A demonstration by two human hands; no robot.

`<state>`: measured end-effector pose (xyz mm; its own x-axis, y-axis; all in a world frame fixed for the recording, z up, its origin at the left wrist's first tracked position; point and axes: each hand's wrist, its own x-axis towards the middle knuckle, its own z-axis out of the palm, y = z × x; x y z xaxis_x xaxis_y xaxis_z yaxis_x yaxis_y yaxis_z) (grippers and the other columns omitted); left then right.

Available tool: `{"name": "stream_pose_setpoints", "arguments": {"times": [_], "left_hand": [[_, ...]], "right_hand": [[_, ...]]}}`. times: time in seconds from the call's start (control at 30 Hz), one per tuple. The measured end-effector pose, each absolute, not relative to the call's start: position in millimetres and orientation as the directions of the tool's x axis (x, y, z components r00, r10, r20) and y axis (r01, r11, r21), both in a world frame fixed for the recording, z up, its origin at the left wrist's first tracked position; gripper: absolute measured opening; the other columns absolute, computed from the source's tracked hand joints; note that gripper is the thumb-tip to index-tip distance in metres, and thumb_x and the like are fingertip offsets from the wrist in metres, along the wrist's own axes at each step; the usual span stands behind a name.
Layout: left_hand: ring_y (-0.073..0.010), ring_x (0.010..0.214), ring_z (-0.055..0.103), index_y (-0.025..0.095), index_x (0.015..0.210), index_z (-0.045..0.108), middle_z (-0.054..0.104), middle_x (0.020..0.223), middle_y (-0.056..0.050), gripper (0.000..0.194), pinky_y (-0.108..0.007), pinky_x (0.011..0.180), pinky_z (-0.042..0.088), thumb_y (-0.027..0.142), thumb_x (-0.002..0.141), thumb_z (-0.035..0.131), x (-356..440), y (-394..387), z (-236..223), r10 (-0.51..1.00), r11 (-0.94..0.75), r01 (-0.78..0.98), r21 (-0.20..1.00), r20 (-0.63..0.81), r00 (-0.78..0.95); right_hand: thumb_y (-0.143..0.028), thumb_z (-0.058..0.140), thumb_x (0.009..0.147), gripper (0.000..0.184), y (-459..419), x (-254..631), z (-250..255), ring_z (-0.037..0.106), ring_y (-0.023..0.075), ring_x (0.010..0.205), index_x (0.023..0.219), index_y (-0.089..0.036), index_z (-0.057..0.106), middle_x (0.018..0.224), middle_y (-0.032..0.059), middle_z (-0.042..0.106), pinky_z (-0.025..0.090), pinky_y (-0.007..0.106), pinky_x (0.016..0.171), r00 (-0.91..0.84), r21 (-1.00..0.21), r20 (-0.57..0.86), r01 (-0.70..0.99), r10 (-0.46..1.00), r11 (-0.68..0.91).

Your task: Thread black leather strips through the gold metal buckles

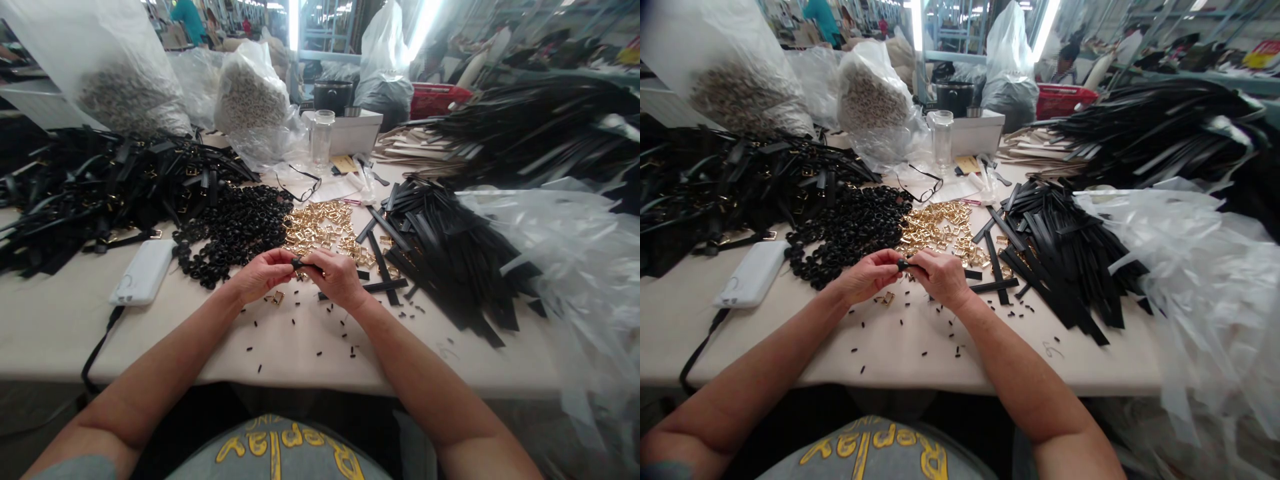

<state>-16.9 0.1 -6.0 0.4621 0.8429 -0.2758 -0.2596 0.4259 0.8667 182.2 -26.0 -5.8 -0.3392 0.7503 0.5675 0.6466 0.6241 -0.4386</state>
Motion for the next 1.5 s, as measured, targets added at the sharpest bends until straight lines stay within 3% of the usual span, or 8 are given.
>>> {"name": "stream_pose_setpoints", "arguments": {"times": [0.17,0.43,0.57,0.73,0.93,1.2,1.37,1.5], "left_hand": [[-0.0104,0.065,0.061,0.015,0.083,0.073,0.069,0.076,-0.002,0.029,-0.022,0.064,0.050,0.027,0.060,0.085,-14.6,-1.4,-6.1,0.889,0.292,-0.124,0.948,-0.222,0.401],[-0.0116,0.061,0.060,0.015,0.082,0.071,0.068,0.073,-0.002,0.031,-0.027,0.064,0.049,0.027,0.057,0.082,-19.4,2.0,3.3,0.938,0.233,-0.081,0.969,-0.202,0.283],[-0.0115,0.063,0.059,0.015,0.086,0.071,0.068,0.072,-0.002,0.027,-0.026,0.066,0.049,0.029,0.064,0.079,-18.1,-0.3,0.0,0.917,0.173,-0.014,0.985,-0.155,0.368],[-0.0132,0.066,0.062,0.015,0.087,0.071,0.069,0.074,-0.003,0.029,-0.027,0.068,0.051,0.030,0.064,0.080,-13.7,-2.5,-4.6,0.887,0.145,0.057,0.988,-0.155,0.434],[-0.0105,0.056,0.056,0.016,0.076,0.064,0.064,0.064,0.001,0.034,-0.024,0.057,0.047,0.040,0.061,0.083,-15.3,0.6,0.7,0.946,0.072,0.077,0.994,-0.093,0.310],[-0.0122,0.054,0.056,0.017,0.071,0.063,0.064,0.060,-0.002,0.037,-0.025,0.055,0.046,0.052,0.071,0.074,-12.7,-4.0,2.3,0.916,0.006,0.151,0.989,-0.066,0.397],[-0.0124,0.054,0.056,0.017,0.069,0.062,0.065,0.062,-0.003,0.034,-0.025,0.055,0.045,0.049,0.073,0.071,-18.1,-2.5,5.2,0.946,0.017,0.171,0.985,-0.071,0.316],[-0.0126,0.054,0.057,0.017,0.068,0.062,0.065,0.061,-0.003,0.032,-0.024,0.054,0.045,0.047,0.073,0.070,-18.5,-1.3,4.8,0.951,0.057,0.190,0.980,-0.111,0.288]], "right_hand": [[-0.035,0.050,0.099,0.029,-25.5,181.2,-8.4,0.056,0.0121,0.066,0.082,-0.019,0.066,0.075,0.0013,0.063,0.034,0.024,0.059,-0.398,-0.282,0.568,0.728,0.720,0.625],[-0.034,0.052,0.097,0.021,-20.0,188.0,-10.9,0.063,0.0148,0.068,0.113,-0.023,0.063,0.082,0.0005,0.071,0.041,0.025,0.062,-0.257,-0.426,0.475,0.770,0.842,0.475],[-0.028,0.052,0.097,0.019,-20.2,186.8,-13.8,0.066,0.0148,0.073,0.112,-0.024,0.064,0.094,0.0017,0.073,0.043,0.025,0.064,-0.252,-0.426,0.502,0.760,0.827,0.491],[-0.029,0.051,0.099,0.021,-22.7,176.6,-16.2,0.067,0.0143,0.073,0.114,-0.022,0.064,0.088,0.0008,0.073,0.044,0.024,0.064,-0.285,-0.451,0.504,0.718,0.815,0.530],[-0.033,0.055,0.097,0.022,-19.1,178.7,-14.8,0.066,0.0139,0.075,0.114,-0.021,0.062,0.093,0.0023,0.072,0.043,0.024,0.067,-0.280,-0.475,0.493,0.707,0.824,0.525],[-0.044,0.053,0.097,0.031,-18.9,180.5,-14.6,0.057,0.0133,0.064,0.082,-0.019,0.063,0.076,0.0020,0.066,0.031,0.026,0.059,-0.452,-0.297,0.411,0.754,0.791,0.586],[-0.040,0.054,0.094,0.029,-20.1,189.6,-6.0,0.052,0.0133,0.060,0.075,-0.019,0.060,0.069,0.0012,0.063,0.026,0.027,0.056,-0.450,-0.251,0.361,0.796,0.816,0.550],[-0.038,0.058,0.093,0.023,-20.2,190.0,-7.0,0.057,0.0146,0.065,0.081,-0.019,0.063,0.077,0.0019,0.067,0.030,0.027,0.057,-0.435,-0.245,0.363,0.809,0.824,0.535]]}}
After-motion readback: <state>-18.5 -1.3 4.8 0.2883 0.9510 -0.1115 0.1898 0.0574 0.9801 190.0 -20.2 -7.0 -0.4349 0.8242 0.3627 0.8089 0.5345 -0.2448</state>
